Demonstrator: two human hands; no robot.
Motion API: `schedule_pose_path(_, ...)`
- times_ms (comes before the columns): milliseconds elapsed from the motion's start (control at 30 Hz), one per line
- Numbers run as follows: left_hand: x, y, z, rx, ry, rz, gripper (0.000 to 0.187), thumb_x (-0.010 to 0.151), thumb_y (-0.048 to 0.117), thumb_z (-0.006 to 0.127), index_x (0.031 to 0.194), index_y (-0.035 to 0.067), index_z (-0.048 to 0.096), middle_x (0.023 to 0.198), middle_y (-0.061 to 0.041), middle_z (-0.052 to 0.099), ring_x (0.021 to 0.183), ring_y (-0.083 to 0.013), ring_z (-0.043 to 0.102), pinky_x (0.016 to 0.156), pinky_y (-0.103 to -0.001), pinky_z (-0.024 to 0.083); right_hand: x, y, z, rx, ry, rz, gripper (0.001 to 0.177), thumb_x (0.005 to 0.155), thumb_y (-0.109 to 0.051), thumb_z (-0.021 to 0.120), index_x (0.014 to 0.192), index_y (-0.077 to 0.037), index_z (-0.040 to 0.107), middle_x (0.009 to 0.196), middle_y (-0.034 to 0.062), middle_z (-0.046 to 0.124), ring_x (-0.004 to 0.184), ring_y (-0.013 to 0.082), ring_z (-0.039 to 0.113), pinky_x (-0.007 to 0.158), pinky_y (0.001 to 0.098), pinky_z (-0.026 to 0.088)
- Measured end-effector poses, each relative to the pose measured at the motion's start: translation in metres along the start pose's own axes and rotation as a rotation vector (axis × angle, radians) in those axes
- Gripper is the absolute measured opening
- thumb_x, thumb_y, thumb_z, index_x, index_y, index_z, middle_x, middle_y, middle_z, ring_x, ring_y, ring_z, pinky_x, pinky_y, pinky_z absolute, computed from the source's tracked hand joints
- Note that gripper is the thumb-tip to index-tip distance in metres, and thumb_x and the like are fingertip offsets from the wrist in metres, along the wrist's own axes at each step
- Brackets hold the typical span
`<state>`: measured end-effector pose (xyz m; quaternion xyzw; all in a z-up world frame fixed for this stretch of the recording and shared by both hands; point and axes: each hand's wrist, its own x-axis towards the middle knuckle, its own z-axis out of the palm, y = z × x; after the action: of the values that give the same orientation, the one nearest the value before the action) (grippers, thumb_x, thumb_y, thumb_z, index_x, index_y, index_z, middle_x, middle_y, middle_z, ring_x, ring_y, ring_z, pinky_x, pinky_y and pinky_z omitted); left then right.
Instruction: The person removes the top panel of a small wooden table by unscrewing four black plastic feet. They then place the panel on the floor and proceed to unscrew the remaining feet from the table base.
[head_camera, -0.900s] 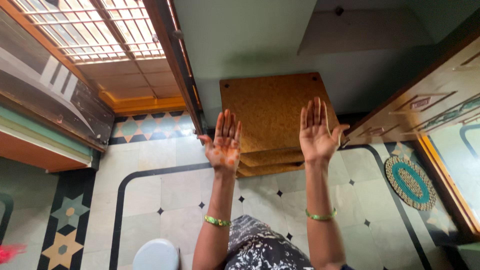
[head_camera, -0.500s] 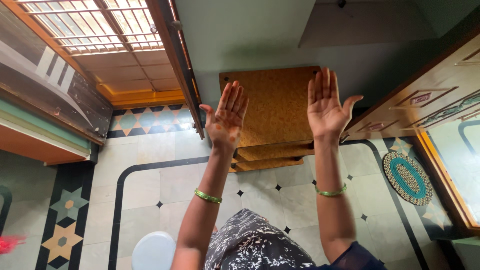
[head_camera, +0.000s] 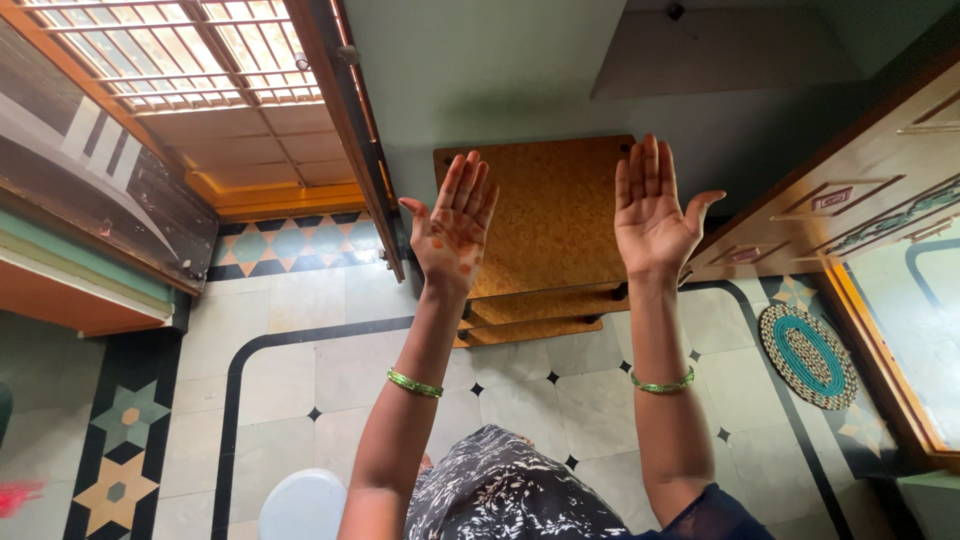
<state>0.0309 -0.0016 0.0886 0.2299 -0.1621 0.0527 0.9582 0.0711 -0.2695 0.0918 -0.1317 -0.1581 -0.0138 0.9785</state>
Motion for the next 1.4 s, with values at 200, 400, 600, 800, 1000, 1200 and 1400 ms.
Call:
schedule_pose_path(200,0.0,0.0,0.001,0.008,0.004,-0.001,0.094,0.1,0.072,0.016,0.161,0.001,0.028,0.169,-0.016,0.029,0.159,-0.0303,0.023,0.132,-0.047,0.022,0.0,-0.001,-0.004,0.029,0.035,-0.004,0.098,0.09,-0.069,0.051,0.159,-0.002,0.036,0.162,0.0135,0.047,0.155,0.0276,0.043,0.134,0.0446,0.036)
schedule_pose_path(400,-0.001,-0.001,0.003,0.004,0.015,-0.002,0.094,0.1,0.071,0.016,0.161,0.0,0.028,0.168,-0.016,0.029,0.159,-0.0303,0.023,0.132,-0.047,0.022,-0.001,-0.003,-0.006,0.01,0.04,-0.009,0.099,0.09,-0.069,0.051,0.16,-0.001,0.036,0.163,0.0139,0.047,0.155,0.0278,0.043,0.134,0.0444,0.036)
schedule_pose_path(600,-0.001,-0.004,0.003,-0.023,0.017,-0.011,0.094,0.101,0.071,0.015,0.16,0.0,0.029,0.169,-0.017,0.028,0.159,-0.0308,0.023,0.132,-0.047,0.022,-0.002,-0.003,-0.012,0.024,0.04,-0.009,0.098,0.09,-0.07,0.051,0.16,-0.002,0.036,0.164,0.0139,0.046,0.155,0.0283,0.043,0.134,0.0452,0.036)
schedule_pose_path(800,-0.005,-0.014,-0.019,0.006,0.072,-0.041,0.094,0.099,0.071,0.016,0.16,0.0,0.028,0.168,-0.016,0.029,0.159,-0.0301,0.024,0.131,-0.047,0.023,-0.002,-0.006,-0.03,-0.016,0.069,-0.006,0.098,0.09,-0.07,0.051,0.158,-0.001,0.038,0.164,0.0138,0.045,0.155,0.0282,0.042,0.133,0.045,0.036)
schedule_pose_path(1000,-0.009,-0.053,-0.125,0.405,0.326,-0.316,0.085,0.099,0.065,0.031,0.154,0.001,0.036,0.16,-0.018,0.041,0.151,-0.0329,0.037,0.123,-0.046,0.036,0.0,-0.006,-0.096,-0.165,0.197,0.026,0.098,0.093,-0.071,0.045,0.161,-0.002,0.03,0.166,0.0149,0.038,0.154,0.0307,0.038,0.129,0.0445,0.034)
schedule_pose_path(1200,-0.045,-0.097,-0.262,0.552,0.74,-0.512,0.048,0.103,0.046,0.056,0.125,0.005,0.064,0.121,-0.008,0.065,0.103,-0.0228,0.06,0.09,-0.039,0.049,-0.016,-0.005,-0.209,-0.407,0.385,0.255,0.099,0.097,-0.075,0.03,0.161,0.0,0.02,0.171,0.0227,0.017,0.157,0.0382,0.018,0.127,0.0493,0.02)
schedule_pose_path(1400,-0.072,-0.106,-0.328,0.95,0.921,-0.578,0.046,0.094,0.04,0.07,0.127,0.007,0.072,0.109,-0.007,0.066,0.088,-0.0181,0.056,0.067,-0.035,0.045,-0.036,-0.004,-0.299,-0.596,0.623,0.504,0.056,0.099,-0.059,0.044,0.122,-0.009,0.033,0.113,0.0109,0.016,0.102,0.0273,0.018,0.085,0.0422,0.023)
